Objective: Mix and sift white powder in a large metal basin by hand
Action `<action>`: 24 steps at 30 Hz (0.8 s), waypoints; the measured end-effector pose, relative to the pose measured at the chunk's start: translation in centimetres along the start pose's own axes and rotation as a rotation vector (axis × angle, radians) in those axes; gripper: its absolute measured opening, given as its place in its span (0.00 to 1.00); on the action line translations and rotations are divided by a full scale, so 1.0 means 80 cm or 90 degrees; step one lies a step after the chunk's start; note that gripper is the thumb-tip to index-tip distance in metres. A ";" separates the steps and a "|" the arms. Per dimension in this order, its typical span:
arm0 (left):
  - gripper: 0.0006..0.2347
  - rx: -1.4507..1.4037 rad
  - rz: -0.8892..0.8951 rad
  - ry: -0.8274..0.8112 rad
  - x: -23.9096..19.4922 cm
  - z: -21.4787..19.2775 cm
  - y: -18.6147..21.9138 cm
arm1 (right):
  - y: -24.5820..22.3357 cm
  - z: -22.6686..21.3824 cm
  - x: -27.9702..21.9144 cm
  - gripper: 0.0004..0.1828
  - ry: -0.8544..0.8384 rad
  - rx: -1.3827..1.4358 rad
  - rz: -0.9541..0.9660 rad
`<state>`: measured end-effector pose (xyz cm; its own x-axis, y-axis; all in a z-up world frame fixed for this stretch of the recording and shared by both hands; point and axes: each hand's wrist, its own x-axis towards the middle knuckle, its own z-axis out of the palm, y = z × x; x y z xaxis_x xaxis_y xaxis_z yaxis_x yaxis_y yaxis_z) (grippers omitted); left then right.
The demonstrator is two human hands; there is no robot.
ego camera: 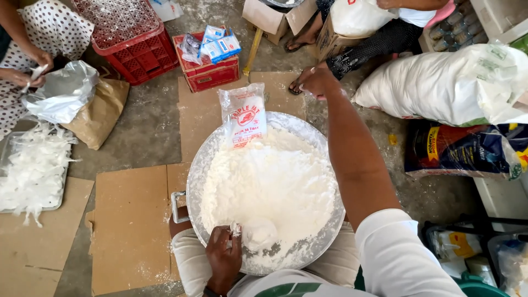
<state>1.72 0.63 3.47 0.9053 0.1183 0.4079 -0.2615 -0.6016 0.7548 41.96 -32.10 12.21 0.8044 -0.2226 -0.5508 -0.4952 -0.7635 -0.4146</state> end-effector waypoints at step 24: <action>0.04 -0.015 0.008 -0.001 -0.006 0.002 -0.009 | 0.049 -0.020 0.037 0.14 0.115 0.059 0.046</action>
<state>1.56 0.91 2.67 0.9024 0.1098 0.4167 -0.2805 -0.5845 0.7614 42.97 -36.72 10.13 0.8070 -0.3865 -0.4466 -0.5755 -0.6845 -0.4475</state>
